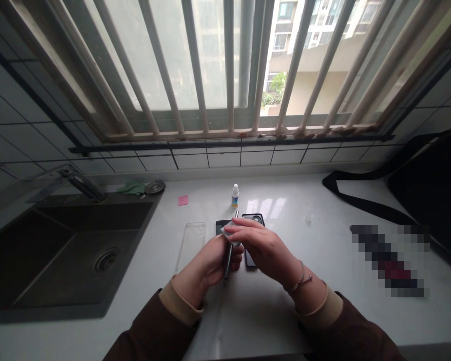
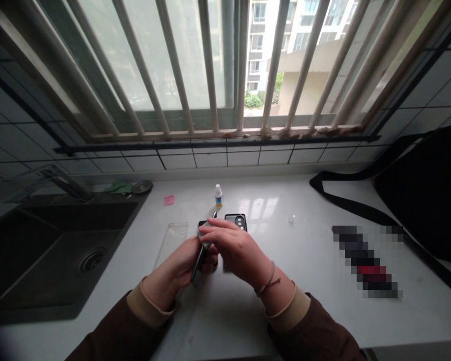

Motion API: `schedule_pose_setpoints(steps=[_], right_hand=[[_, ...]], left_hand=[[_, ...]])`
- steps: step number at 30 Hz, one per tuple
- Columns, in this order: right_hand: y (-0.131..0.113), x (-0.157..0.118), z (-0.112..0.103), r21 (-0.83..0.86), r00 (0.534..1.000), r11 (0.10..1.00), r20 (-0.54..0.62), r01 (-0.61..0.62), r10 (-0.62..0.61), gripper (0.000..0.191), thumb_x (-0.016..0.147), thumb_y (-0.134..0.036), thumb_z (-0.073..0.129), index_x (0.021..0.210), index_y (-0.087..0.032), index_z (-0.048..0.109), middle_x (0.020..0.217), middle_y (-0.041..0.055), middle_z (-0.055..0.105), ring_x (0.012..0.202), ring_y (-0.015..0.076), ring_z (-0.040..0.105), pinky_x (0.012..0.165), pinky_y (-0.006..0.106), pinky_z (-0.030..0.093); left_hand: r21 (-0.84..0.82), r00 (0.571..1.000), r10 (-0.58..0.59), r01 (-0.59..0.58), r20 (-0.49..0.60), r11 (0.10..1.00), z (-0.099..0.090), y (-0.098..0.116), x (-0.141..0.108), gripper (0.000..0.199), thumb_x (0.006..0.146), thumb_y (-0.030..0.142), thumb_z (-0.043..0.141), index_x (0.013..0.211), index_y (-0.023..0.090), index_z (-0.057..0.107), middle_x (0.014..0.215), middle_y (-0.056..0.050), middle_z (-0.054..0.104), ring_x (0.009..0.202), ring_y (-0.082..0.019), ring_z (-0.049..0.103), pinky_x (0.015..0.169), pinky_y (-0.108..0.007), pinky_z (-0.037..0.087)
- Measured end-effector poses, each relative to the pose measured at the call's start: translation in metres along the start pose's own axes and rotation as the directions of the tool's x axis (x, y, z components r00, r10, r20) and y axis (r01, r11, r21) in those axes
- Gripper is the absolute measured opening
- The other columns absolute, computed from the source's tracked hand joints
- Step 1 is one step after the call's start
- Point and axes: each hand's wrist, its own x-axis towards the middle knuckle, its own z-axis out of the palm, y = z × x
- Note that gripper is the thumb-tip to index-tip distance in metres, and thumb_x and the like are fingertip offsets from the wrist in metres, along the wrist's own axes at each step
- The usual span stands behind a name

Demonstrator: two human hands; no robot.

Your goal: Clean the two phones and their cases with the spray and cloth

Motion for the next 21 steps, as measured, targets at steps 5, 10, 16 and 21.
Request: schedule_pose_setpoints(steps=[5,10,16,21], right_hand=[[-0.014,0.000,0.008,0.091,0.997,0.995,0.058,0.051,-0.057,0.034,0.103,-0.003,0.054,0.124,-0.025,0.069,0.133,0.0058,0.078,0.145,0.0212,0.059,0.125,0.047,0.049],[-0.026,-0.002,0.018,0.020,0.985,0.988,0.069,0.156,-0.157,0.035,0.100,-0.003,0.057,0.126,-0.024,0.067,0.136,0.0051,0.076,0.145,0.0210,0.059,0.130,0.047,0.041],[-0.029,-0.001,0.019,-0.129,0.970,0.964,0.108,0.232,-0.219,0.033,0.100,-0.005,0.057,0.126,-0.022,0.066,0.145,0.0043,0.071,0.149,0.0218,0.055,0.133,0.046,0.037],[-0.027,-0.001,0.015,-0.204,0.965,0.954,0.188,0.218,-0.181,0.029,0.100,-0.006,0.055,0.120,-0.024,0.067,0.144,0.0008,0.072,0.153,0.0221,0.050,0.134,0.045,0.033]], left_hand=[[-0.159,0.996,0.084,-0.086,-0.021,0.983,-0.001,0.002,0.005,0.017,0.101,0.029,0.060,0.098,0.014,0.067,0.071,-0.006,0.065,0.054,-0.016,0.061,0.050,-0.027,0.051],[-0.271,0.981,0.111,-0.151,-0.158,0.951,0.000,0.011,0.008,0.033,0.105,0.043,0.061,0.083,0.018,0.064,0.069,-0.008,0.067,0.063,-0.021,0.068,0.061,-0.031,0.060],[-0.447,0.974,0.043,-0.141,-0.222,0.883,0.001,0.020,0.006,0.039,0.107,0.039,0.059,0.073,0.018,0.057,0.057,-0.002,0.058,0.047,-0.014,0.059,0.047,-0.025,0.052],[-0.518,0.964,0.095,-0.215,-0.248,0.828,-0.006,0.024,0.009,0.048,0.110,0.043,0.049,0.070,0.018,0.054,0.054,0.000,0.053,0.044,-0.012,0.056,0.048,-0.024,0.054]])
